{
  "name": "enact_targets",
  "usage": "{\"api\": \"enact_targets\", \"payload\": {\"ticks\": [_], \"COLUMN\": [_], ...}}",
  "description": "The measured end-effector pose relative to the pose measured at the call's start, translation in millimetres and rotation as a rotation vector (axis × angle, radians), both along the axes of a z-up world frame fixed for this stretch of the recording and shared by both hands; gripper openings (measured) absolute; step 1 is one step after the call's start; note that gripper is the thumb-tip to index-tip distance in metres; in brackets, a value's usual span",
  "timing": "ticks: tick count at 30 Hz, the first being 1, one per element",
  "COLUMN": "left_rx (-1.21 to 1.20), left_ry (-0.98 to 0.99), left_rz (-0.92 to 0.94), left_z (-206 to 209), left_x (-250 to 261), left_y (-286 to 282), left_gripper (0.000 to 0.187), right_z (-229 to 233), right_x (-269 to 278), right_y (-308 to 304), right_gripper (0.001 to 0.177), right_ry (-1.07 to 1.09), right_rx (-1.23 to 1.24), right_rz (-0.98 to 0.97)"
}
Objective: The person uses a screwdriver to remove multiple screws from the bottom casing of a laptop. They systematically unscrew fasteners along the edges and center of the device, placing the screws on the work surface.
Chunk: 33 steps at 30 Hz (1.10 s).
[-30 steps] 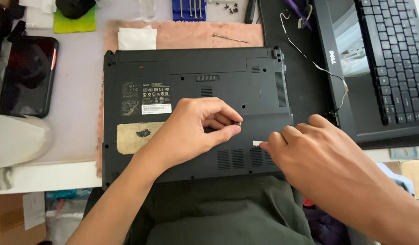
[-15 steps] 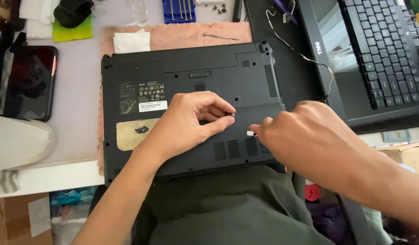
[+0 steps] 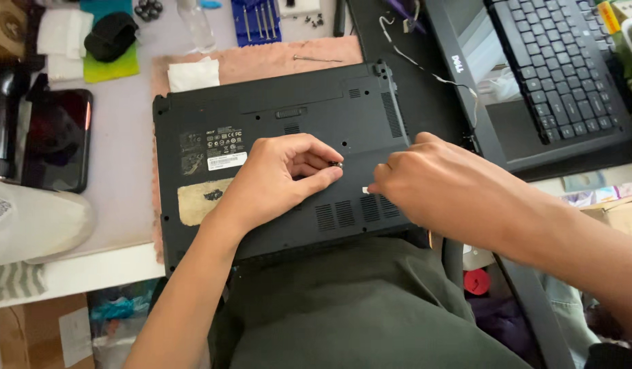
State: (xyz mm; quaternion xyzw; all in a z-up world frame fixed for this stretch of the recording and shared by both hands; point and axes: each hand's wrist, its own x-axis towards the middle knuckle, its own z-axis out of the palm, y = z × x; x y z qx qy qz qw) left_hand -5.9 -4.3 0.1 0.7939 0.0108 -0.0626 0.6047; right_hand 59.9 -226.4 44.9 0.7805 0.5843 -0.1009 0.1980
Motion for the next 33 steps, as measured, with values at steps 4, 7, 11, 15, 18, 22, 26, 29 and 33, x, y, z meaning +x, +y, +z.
{"api": "enact_targets", "payload": {"ticks": [4,7,11,15,18,22,26,29,33], "left_rx": [0.01,-0.03,0.148,0.195,0.176,0.231,0.197,0.193,0.163], "left_ry": [0.011,-0.021,-0.116,-0.254,-0.328,-0.261,-0.255,-0.355,-0.327], "left_rz": [-0.005,-0.027,-0.088,-0.184,-0.204,-0.205,-0.182,-0.185,-0.183], "left_z": [-5.0,-6.5,3.2,-2.4,-10.6,-16.5,-21.4,-22.4,-22.1], "left_x": [0.7,-1.0,-5.6,-5.4,-3.7,-4.7,-3.4,-3.0,-3.8], "left_y": [-0.7,-3.4,-11.3,-20.2,-27.4,-31.4,-29.9,-29.4,-27.4], "left_gripper": [0.013,0.013,0.009,0.01,0.008,0.011,0.011,0.004,0.008], "right_z": [4.4,4.3,-1.7,-7.3,-18.6,-0.3,-8.0,-12.1,-7.3], "right_x": [2.7,2.7,0.2,-3.1,6.3,1.7,5.3,6.1,9.0], "right_y": [-4.7,-6.0,-10.5,-9.6,-13.7,-13.0,-13.4,-13.5,-14.3], "right_gripper": [0.039,0.031,0.013,0.056,0.031,0.037,0.011,0.029,0.024], "right_ry": [0.062,0.07,0.037,-0.193,-0.086,0.061,-0.002,-0.094,0.064], "right_rx": [0.075,0.098,0.186,0.247,0.254,0.189,0.196,0.215,0.206], "right_rz": [0.072,0.113,0.094,0.067,0.018,0.005,0.006,0.019,-0.014]}}
